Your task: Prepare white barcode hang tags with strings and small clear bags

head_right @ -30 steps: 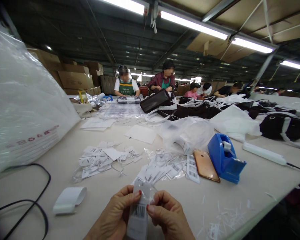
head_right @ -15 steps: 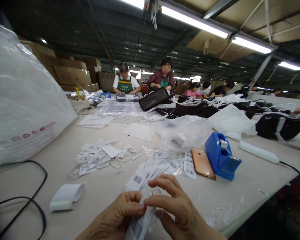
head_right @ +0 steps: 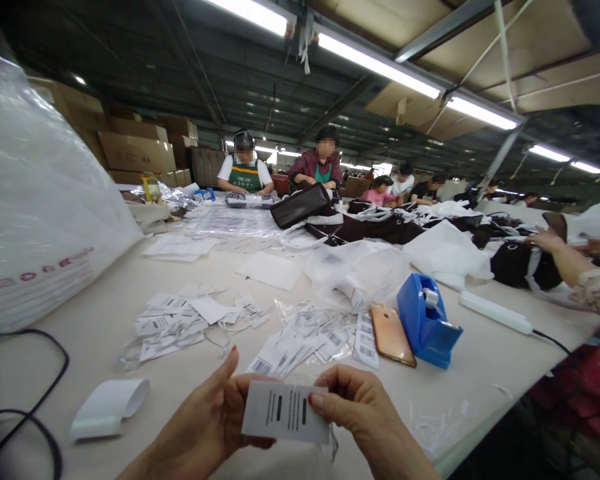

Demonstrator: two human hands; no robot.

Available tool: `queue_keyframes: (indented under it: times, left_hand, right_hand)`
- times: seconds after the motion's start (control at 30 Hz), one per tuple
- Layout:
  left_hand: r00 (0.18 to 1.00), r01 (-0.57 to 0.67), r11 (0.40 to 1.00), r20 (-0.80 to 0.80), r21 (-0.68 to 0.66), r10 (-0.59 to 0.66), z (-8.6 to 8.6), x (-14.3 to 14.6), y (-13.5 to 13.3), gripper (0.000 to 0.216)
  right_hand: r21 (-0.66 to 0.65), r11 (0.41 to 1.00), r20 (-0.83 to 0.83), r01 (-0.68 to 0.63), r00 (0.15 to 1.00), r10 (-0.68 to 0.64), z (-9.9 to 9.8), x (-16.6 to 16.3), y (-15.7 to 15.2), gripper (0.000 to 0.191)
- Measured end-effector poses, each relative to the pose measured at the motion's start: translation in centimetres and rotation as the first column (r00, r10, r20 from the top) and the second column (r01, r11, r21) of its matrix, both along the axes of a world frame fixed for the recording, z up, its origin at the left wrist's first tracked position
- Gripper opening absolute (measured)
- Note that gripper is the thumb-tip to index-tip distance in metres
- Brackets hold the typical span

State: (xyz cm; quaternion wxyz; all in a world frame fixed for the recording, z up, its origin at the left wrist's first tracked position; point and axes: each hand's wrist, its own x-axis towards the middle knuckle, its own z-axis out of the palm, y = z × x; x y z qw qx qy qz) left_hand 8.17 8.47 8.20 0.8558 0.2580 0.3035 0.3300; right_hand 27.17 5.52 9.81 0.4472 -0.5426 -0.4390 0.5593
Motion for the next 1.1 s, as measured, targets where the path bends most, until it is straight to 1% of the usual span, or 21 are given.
queue_keyframes:
  times: [0.07, 0.13, 0.2, 0.3, 0.43, 0.53, 0.7, 0.8, 0.97, 1.1]
  left_hand:
    - [0.997, -0.073, 0.996, -0.007, 0.054, 0.073, -0.1, 0.0, 0.0, 0.046]
    - [0.986, -0.135, 0.982, -0.078, 0.13, 0.146, -0.5, 0.1, -0.2, 0.037]
    - [0.973, -0.151, 0.972, -0.148, 0.183, 0.179, -1.0, 0.4, -0.4, 0.029]
    - [0.952, -0.183, 0.965, -0.209, 0.189, 0.222, -1.4, 0.6, -0.5, 0.015]
    - [0.911, -0.235, 0.937, -0.278, 0.258, 0.305, -1.4, 0.7, -0.5, 0.01]
    - [0.908, -0.235, 0.938, -0.287, 0.255, 0.306, -1.3, 0.7, -0.5, 0.011]
    - [0.896, -0.29, 0.929, -0.274, 0.232, 0.348, -1.1, 0.7, -0.5, 0.008]
    - [0.896, -0.285, 0.934, -0.286, 0.213, 0.339, -1.1, 0.7, -0.4, 0.008]
    - [0.879, -0.296, 0.922, -0.307, 0.25, 0.365, -1.3, 0.8, -0.3, 0.009]
    - [0.887, -0.267, 0.934, -0.319, 0.238, 0.335, -1.1, 0.5, -0.3, 0.009]
  right_hand:
    - [-0.026, 0.999, -0.004, 0.027, 1.0, -0.028, -0.6, 0.1, 0.1, 0.017]
    - [-0.043, 0.999, -0.017, 0.034, 0.999, -0.035, -1.1, 0.0, 0.0, 0.018]
    - [-0.054, 0.998, -0.037, 0.022, 0.999, -0.024, -1.3, -0.2, -0.2, 0.018]
    - [-0.056, 0.998, -0.054, 0.01, 0.998, -0.013, -1.3, -0.6, -0.5, 0.018]
    - [-0.042, 0.999, -0.034, 0.034, 0.999, -0.036, -1.6, -1.2, -0.4, 0.02]
    - [-0.009, 0.998, -0.005, 0.064, 0.998, -0.064, -1.9, -1.5, -0.3, 0.021]
    - [0.031, 0.996, 0.007, 0.08, 0.997, -0.08, -2.1, -1.8, -0.6, 0.02]
    - [0.005, 0.995, -0.014, 0.104, 0.995, -0.104, -2.2, -1.8, -0.7, 0.019]
    - [-0.061, 0.983, -0.12, 0.173, 0.976, -0.179, -2.8, -1.7, -0.9, 0.021]
    - [-0.096, 0.977, -0.181, 0.189, 0.962, -0.204, -2.9, -2.0, -1.0, 0.01]
